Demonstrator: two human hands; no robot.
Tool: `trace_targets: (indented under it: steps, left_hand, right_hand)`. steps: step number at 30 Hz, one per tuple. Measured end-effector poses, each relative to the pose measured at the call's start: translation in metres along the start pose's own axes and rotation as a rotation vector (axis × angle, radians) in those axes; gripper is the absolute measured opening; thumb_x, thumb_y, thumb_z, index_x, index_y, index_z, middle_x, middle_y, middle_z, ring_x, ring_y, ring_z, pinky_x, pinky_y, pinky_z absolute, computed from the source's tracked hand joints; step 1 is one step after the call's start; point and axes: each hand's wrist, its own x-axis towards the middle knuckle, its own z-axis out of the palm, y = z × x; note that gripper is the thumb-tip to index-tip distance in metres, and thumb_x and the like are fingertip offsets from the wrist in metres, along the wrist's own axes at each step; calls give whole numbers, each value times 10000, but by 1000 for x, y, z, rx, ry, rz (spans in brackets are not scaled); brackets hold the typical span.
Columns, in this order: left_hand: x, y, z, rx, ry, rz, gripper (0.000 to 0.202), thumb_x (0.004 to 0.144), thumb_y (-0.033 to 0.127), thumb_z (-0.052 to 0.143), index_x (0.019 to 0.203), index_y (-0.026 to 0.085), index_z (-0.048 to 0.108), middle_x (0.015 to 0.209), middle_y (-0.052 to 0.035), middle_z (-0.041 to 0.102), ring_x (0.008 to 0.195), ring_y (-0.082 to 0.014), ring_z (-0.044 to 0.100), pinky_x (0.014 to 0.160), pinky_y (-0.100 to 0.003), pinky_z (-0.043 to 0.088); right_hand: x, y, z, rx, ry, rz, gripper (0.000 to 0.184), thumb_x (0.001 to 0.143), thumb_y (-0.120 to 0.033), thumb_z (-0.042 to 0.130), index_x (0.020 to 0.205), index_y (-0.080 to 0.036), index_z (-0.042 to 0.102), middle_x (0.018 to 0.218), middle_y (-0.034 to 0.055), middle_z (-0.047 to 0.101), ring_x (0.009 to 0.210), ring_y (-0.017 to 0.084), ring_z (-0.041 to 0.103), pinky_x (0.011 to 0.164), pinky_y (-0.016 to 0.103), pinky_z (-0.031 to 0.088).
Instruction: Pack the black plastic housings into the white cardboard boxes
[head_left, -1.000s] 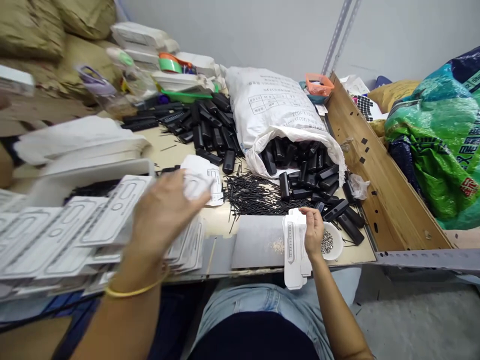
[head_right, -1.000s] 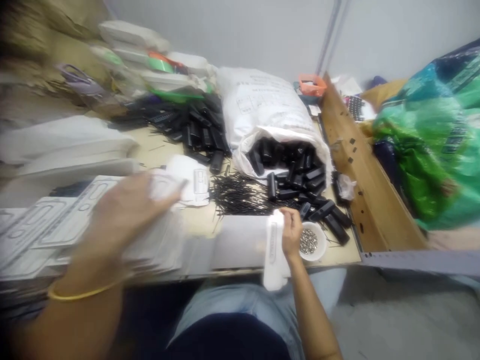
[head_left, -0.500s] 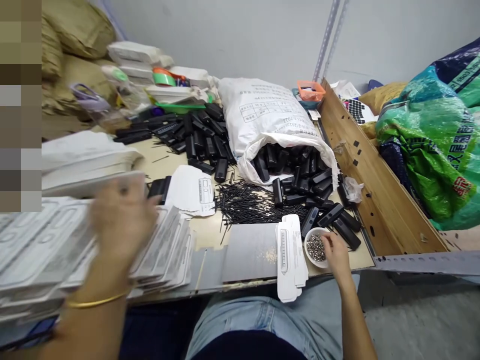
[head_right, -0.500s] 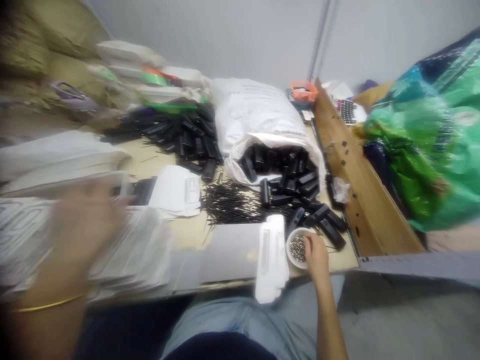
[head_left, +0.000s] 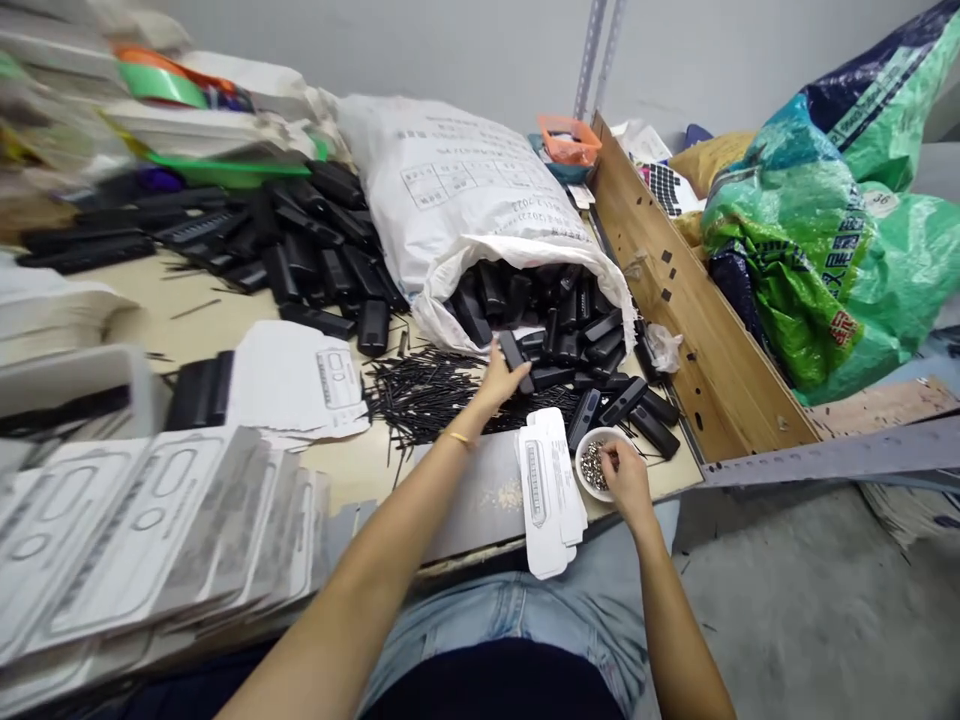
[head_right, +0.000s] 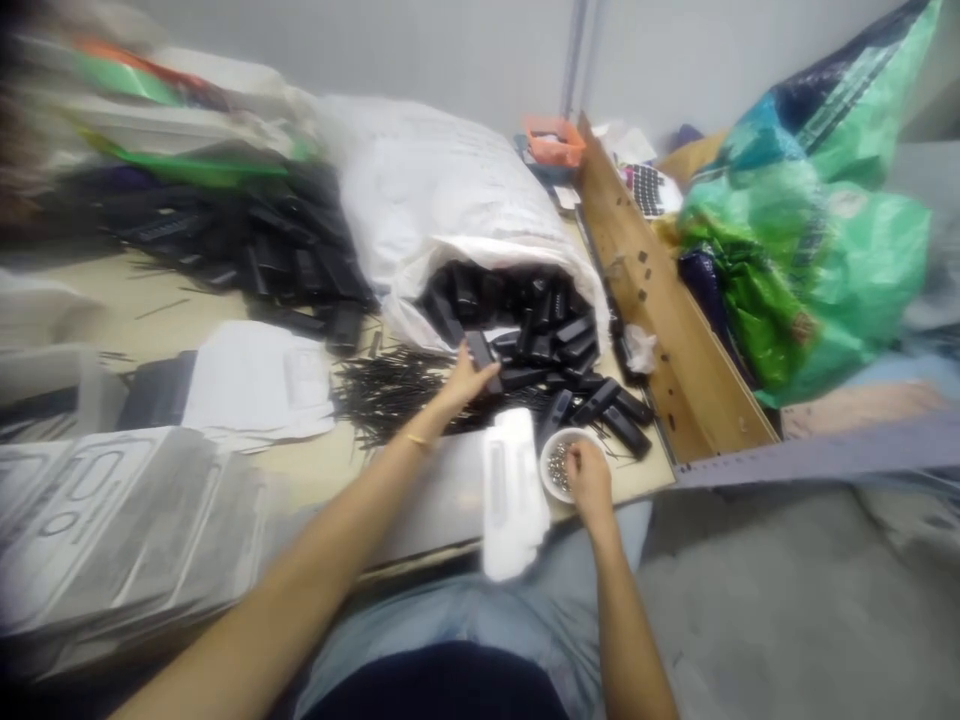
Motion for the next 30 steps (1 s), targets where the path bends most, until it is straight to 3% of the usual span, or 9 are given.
trace_targets:
  steps: [3, 5, 7, 10, 18, 23, 30]
  left_hand:
    - [-36, 3, -17, -183, 16, -44, 621, 626, 194, 759, 1165, 188, 451, 1179, -92, 574, 1166, -225, 506, 1042, -386, 344]
    - [-66, 8, -24, -357, -34, -131, 576, 619, 182, 772, 1109, 199, 470, 1115, -71, 611, 1083, -209, 563, 984, -385, 413]
    - [-92, 15, -26, -505, -66, -240, 535, 630, 156, 769, 1079, 208, 481, 1104, -66, 625, 1021, -197, 598, 918, -374, 471]
    - [-115, 22, -20, -658, -15, -373, 410, 691, 153, 737, 1033, 196, 515, 1086, -72, 641, 962, -198, 633, 843, -365, 524]
    - [-127, 19, -8, -927, 113, -510, 131, 839, 102, 577, 967, 125, 583, 917, -70, 666, 881, -169, 656, 818, -316, 552]
    - [-131, 21, -10, -977, 100, -551, 150, 876, 106, 519, 1010, 114, 586, 915, -76, 662, 874, -162, 654, 823, -306, 549]
    - [-133, 18, -9, -970, 118, -562, 195, 883, 140, 528, 1074, 133, 570, 936, -64, 660, 893, -149, 654, 889, -303, 521]
  right_hand:
    - [-2, -5, -2, 256, 19, 81, 95, 805, -268, 539, 805, -192, 597, 790, 30, 642, 724, 169, 589, 728, 311, 468]
    - [-3, -11, 0, 460, 29, 129, 107, 785, -294, 599, 822, -194, 606, 817, 27, 648, 767, 165, 606, 751, 306, 481]
    - [-4, -20, 4, 622, 21, 152, 121, 772, -297, 634, 836, -196, 612, 833, 25, 647, 802, 163, 614, 778, 308, 485]
    - [-5, -37, 12, 723, -3, 139, 97, 766, -269, 651, 831, -199, 634, 826, 23, 646, 811, 161, 617, 794, 310, 479]
    - [-13, -84, 32, 685, -17, 71, 79, 811, -235, 603, 856, -202, 659, 851, 24, 648, 839, 159, 604, 802, 302, 460]
    - [-18, -98, 39, 593, 85, 35, 85, 833, -243, 581, 859, -192, 643, 832, 28, 639, 812, 162, 599, 759, 301, 466]
    - [-21, -109, 38, 344, 165, -172, 122, 872, -236, 518, 816, -226, 625, 810, 41, 629, 834, 193, 575, 777, 352, 452]
